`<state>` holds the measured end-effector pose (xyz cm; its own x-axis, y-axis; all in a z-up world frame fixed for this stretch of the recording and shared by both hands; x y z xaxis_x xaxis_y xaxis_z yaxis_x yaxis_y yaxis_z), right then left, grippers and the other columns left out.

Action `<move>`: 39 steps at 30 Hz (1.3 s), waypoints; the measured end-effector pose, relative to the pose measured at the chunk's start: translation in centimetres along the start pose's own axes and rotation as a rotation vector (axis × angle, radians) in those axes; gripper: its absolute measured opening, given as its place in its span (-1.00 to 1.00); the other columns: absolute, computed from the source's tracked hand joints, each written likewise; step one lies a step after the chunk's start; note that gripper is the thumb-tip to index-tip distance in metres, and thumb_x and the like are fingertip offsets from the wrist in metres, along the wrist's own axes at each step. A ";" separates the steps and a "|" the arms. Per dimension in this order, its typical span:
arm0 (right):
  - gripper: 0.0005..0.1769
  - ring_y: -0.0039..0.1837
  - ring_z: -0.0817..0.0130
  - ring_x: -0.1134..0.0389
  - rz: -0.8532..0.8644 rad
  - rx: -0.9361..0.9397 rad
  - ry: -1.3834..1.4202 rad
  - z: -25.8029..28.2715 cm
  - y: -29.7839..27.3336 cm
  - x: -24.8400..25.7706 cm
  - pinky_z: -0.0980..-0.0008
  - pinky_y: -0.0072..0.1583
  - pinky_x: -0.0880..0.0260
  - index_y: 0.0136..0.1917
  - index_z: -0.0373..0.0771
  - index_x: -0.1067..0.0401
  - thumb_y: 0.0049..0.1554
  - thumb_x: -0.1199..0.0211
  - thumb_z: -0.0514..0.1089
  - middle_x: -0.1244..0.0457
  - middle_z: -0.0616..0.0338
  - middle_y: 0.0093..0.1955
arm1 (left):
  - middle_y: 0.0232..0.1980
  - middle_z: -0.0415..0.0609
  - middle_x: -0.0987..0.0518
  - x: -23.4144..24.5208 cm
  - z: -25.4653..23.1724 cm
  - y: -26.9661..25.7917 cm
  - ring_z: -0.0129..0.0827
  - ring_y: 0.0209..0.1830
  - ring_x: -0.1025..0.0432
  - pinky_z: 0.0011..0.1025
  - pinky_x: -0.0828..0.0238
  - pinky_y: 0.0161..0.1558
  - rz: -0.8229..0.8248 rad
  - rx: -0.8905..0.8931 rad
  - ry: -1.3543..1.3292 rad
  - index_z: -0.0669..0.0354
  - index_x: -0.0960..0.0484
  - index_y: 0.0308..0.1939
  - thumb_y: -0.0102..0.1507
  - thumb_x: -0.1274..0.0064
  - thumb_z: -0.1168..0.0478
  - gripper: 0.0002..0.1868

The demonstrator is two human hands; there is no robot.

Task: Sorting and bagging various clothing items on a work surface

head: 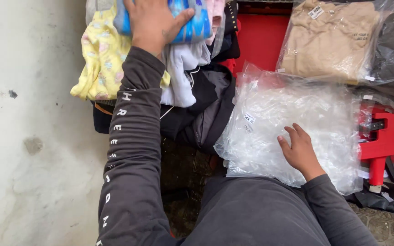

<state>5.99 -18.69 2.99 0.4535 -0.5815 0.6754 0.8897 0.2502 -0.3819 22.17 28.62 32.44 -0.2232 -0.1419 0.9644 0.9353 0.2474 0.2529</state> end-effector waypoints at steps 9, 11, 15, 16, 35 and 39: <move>-0.43 0.47 -0.03 -0.22 -0.056 0.104 -0.148 -0.8 1.7 2.5 0.02 0.37 -0.25 0.42 -0.28 -0.35 0.25 -0.11 0.05 -0.21 -0.06 0.47 | 0.59 0.32 -0.10 2.6 -9.5 -7.5 0.24 0.60 0.15 0.18 0.35 0.53 -0.040 -0.149 -0.236 0.23 -0.27 0.52 0.40 0.12 -0.27 -0.20; -0.52 0.39 -0.09 -0.30 -0.165 0.206 -0.178 -0.8 2.2 3.4 -0.03 0.31 -0.31 0.36 -0.31 -0.41 0.25 -0.13 -0.04 -0.31 -0.08 0.36 | 0.60 0.25 -0.12 1.4 -14.7 -12.7 0.06 0.66 0.04 0.05 0.16 0.60 -0.047 -0.244 -0.490 0.13 -0.27 0.50 0.49 0.39 -0.20 -0.35; -0.67 0.30 0.02 -0.37 -0.329 0.367 -0.172 0.8 1.1 3.7 0.07 0.23 -0.39 0.25 -0.28 -0.49 0.30 -0.17 -0.10 -0.38 0.03 0.24 | 0.24 0.09 -0.57 -12.1 -22.9 -22.7 -0.02 0.31 -0.44 -0.15 -0.33 0.43 0.097 -0.562 -0.955 0.19 -0.56 0.17 0.36 -0.02 0.33 -0.72; -0.69 0.29 0.06 -0.38 -0.306 0.426 -0.173 1.4 0.4 3.2 0.10 0.26 -0.38 0.23 -0.28 -0.50 0.28 -0.20 -0.11 -0.39 0.04 0.22 | 0.36 0.08 -0.53 -17.2 -24.4 -25.4 0.03 0.43 -0.36 -0.14 -0.21 0.51 0.168 -0.552 -0.897 0.15 -0.58 0.23 0.35 -0.07 0.29 -0.66; -0.40 0.16 -0.14 -0.41 0.016 -0.331 -0.280 -6.7 -3.2 7.8 -0.09 0.08 -0.38 0.50 -0.17 -0.32 0.21 -0.23 -0.07 -0.41 0.06 0.08 | 0.14 0.01 -0.50 -19.1 -25.0 -31.3 -0.07 0.37 -0.31 -0.03 -0.06 0.48 0.640 -0.677 -0.390 0.11 -0.57 0.00 0.03 -0.45 0.17 -0.49; -0.39 0.16 -0.22 -0.45 0.052 -0.506 -0.440 -6.5 -4.5 8.9 -0.11 0.05 -0.46 0.30 -0.10 -0.50 0.27 -0.06 0.35 -0.45 -0.19 0.12 | -0.13 0.00 -0.57 -18.9 -24.7 -30.7 -0.07 -0.04 -0.43 -0.13 -0.36 0.00 0.742 -0.517 -0.448 0.21 -0.65 -0.21 0.24 -0.09 -0.30 -0.41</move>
<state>5.68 -29.99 6.65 0.5694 -0.1818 0.8017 0.7805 -0.1865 -0.5967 4.45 0.01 4.50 0.4803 0.2783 0.8318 0.8603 -0.3342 -0.3849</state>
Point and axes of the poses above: each hand's wrist, its own y-axis towards the middle knuckle, its own x-axis out of the back of the hand, z = x × y, the point moved 8 cm from there along y, towards the middle knuckle
